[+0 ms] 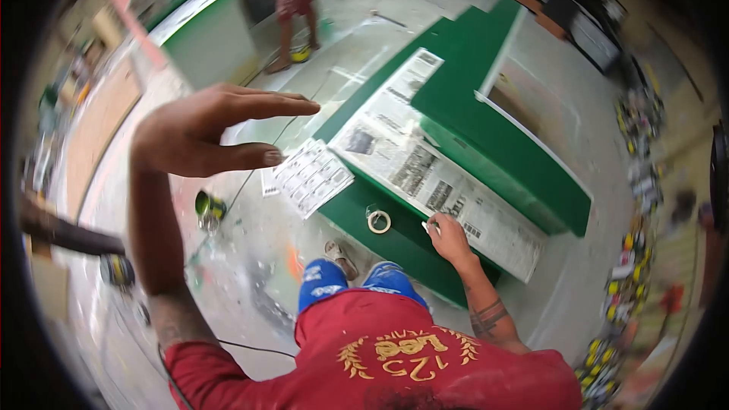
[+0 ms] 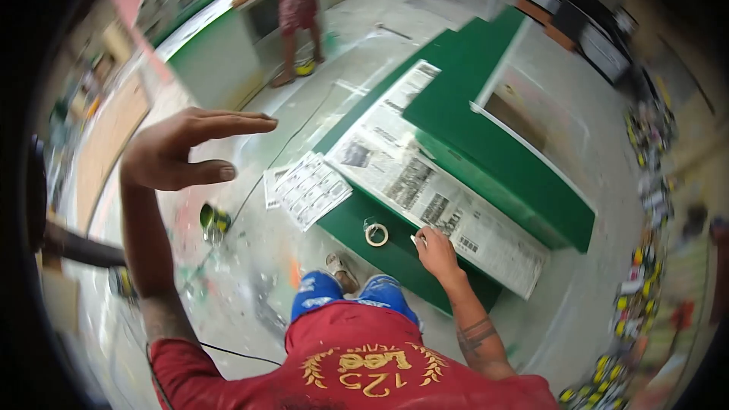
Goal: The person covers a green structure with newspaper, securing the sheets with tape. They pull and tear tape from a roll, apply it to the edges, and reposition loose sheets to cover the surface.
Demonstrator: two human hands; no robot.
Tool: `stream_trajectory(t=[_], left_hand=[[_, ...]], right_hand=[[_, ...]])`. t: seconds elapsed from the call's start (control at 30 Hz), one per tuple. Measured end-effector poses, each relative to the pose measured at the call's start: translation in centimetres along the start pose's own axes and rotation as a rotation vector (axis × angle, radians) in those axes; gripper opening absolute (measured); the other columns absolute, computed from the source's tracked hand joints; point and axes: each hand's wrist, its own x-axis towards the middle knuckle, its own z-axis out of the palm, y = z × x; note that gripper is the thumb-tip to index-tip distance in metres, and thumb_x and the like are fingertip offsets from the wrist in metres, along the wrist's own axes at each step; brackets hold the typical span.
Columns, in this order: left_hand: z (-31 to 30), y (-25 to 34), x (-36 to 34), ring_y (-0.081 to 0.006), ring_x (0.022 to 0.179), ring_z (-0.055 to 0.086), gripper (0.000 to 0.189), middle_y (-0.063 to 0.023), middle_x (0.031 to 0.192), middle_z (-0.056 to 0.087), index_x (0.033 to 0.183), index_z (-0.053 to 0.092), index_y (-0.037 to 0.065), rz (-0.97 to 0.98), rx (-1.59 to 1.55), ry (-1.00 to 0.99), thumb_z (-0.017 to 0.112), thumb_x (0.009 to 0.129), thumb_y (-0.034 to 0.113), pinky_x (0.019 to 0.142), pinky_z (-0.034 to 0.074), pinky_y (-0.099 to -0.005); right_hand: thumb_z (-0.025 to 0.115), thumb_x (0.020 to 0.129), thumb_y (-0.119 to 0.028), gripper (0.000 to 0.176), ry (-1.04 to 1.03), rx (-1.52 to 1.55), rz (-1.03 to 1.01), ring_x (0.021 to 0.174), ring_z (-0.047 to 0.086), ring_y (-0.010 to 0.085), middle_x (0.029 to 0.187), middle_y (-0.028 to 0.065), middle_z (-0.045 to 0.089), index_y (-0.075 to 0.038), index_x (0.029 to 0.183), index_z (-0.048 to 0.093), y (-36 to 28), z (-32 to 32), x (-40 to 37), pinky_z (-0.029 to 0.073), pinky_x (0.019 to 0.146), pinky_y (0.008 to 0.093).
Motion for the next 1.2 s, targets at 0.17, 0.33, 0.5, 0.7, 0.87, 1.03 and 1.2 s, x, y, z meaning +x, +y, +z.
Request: stream_trajectory(t=[0.17,0.33,0.5,0.7,0.87,1.03,1.2], left_hand=[[-0.6,1.4,-11.8,-0.035,0.131,0.062,0.057,-0.0211,0.142,0.063,0.146,0.056,-0.003,-0.169,-0.269,-0.233,0.074,0.097,0.019,0.11,0.049,-0.043],[10.8,-8.7,-23.3,-0.0336,0.131,0.062,0.056,-0.0223,0.142,0.063,0.149,0.051,-0.004,-0.485,-1.242,-0.231,0.056,0.108,0.034,0.112,0.048,-0.0454],[41.1,-24.2,-33.7,-0.0198,0.092,0.069,0.044,-0.0127,0.116,0.072,0.13,0.062,0.005,-1.459,-1.32,0.582,0.057,0.103,0.039,0.079,0.059,-0.0372],[43.8,-29.6,-27.0,-0.0158,0.073,0.066,0.031,-0.0072,0.1,0.071,0.113,0.066,0.003,-1.371,-1.677,0.874,0.064,0.104,0.032,0.064,0.056,-0.028],[39.2,-34.3,-25.5,-0.014,0.079,0.065,0.035,-0.0053,0.097,0.07,0.11,0.066,0.003,-1.439,-1.614,0.833,0.064,0.106,0.037,0.066,0.056,-0.03],[38.1,-41.6,-29.1,-0.0102,0.086,0.058,0.037,-0.0039,0.095,0.07,0.108,0.067,0.0,-1.255,-1.422,0.808,0.06,0.109,0.036,0.08,0.047,-0.0263],[36.1,-47.6,-31.0,-0.0127,0.081,0.063,0.037,-0.007,0.091,0.07,0.105,0.065,-0.003,-1.202,-1.315,0.842,0.057,0.11,0.033,0.076,0.052,-0.0288]], right_hand=[[0.065,0.097,-0.015,0.016,0.058,0.101,-0.187,0.098,0.065,0.0433,0.102,0.022,0.069,-0.004,0.107,0.07,-8.1,1.8,4.6,0.052,0.087,0.0507],[0.065,0.096,-0.014,0.016,-0.085,0.29,-0.093,0.098,0.068,0.04,0.1,0.0222,0.07,-0.002,0.104,0.071,-14.7,8.8,6.3,0.053,0.084,0.0469],[0.061,0.099,-0.013,0.015,-0.217,0.206,0.044,0.092,0.069,0.0411,0.097,0.0211,0.07,-0.002,0.11,0.063,-13.4,25.1,10.2,0.053,0.082,0.0462],[0.059,0.1,-0.014,0.016,-0.217,0.265,0.165,0.096,0.067,0.0441,0.103,0.0225,0.069,-0.005,0.114,0.062,-18.4,40.4,16.5,0.052,0.085,0.0476],[0.059,0.102,-0.012,0.017,-0.306,0.693,0.4,0.095,0.068,0.0276,0.105,0.0162,0.069,-0.008,0.118,0.063,-32.6,42.7,22.4,0.054,0.085,0.038],[0.059,0.103,-0.011,0.018,-0.165,0.706,0.42,0.091,0.065,0.0193,0.102,0.0125,0.068,-0.006,0.119,0.064,-36.8,47.4,26.8,0.054,0.083,0.0341],[0.06,0.103,-0.013,0.016,-0.031,0.712,0.354,0.089,0.065,0.0162,0.098,0.0102,0.071,-0.003,0.111,0.07,-33.6,52.2,33.2,0.054,0.082,0.0326]])
